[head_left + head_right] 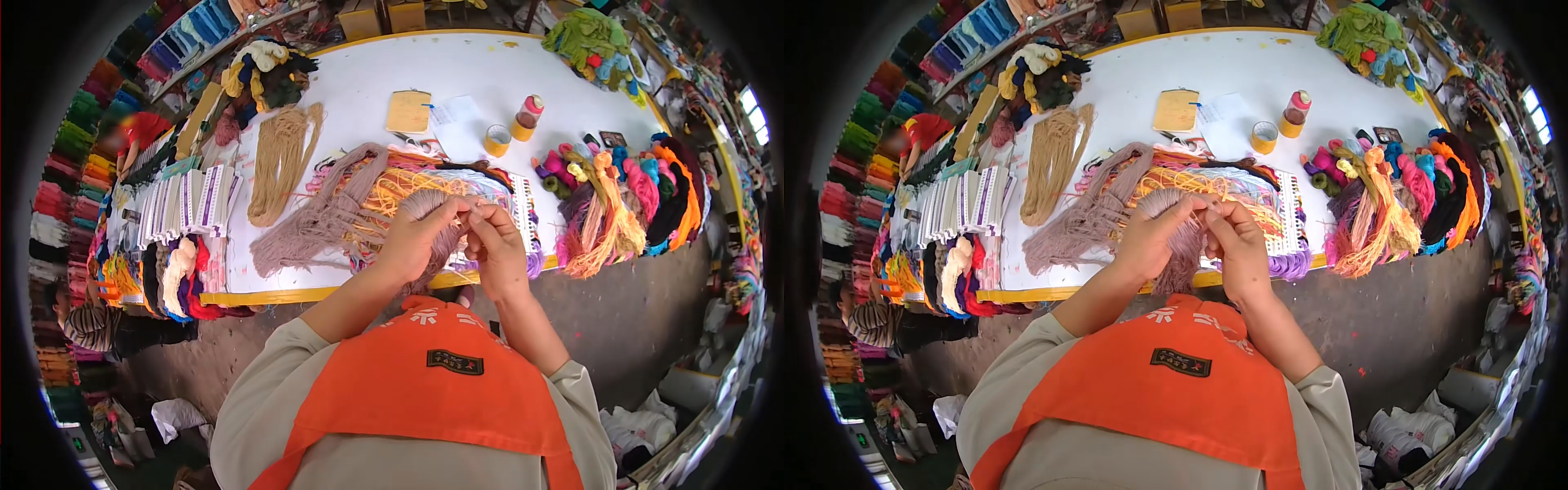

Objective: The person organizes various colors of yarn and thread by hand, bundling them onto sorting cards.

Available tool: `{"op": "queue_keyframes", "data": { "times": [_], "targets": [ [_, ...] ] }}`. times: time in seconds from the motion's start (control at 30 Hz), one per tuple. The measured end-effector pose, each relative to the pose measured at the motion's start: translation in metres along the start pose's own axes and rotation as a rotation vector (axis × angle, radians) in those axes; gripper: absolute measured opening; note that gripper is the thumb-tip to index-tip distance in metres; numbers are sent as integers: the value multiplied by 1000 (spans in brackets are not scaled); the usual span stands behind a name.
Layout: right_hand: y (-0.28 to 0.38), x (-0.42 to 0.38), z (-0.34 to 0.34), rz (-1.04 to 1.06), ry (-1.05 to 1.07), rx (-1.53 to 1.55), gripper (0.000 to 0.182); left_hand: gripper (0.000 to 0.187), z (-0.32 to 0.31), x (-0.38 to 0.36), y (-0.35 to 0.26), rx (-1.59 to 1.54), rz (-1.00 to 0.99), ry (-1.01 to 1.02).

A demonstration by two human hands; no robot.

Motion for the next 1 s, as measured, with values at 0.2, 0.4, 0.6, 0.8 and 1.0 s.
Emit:
{"op": "queue_keyframes", "data": {
  "times": [0.2,0.4,0.6,0.8,1.0],
  "targets": [
    [3,0,-1,2,-20,-30,6,45,0,3,6,75,-42,103],
    [-1,2,-4,80,21,-164,5,41,-14,-6,-15,517,-260,144],
    [-1,4,-3,27,-23,-29,4,32,-5,-5,-9,102,-4,15],
    [-2,4,-3,-32,6,33,7,27,0,-2,0,69,-35,44],
    [-3,-4,-1,46,75,-399,18,19,22,14,-5,539,-399,-94]
  ]
}}
Point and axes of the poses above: each hand's wrist, its own x-axis towards the middle knuckle, its own z-axis out of the back of the hand, y = z × x, the point moved 9 cm from there along x, towards the middle knuckle, and after that the axes turned 13 degrees about -y, right-handed, at the moved point
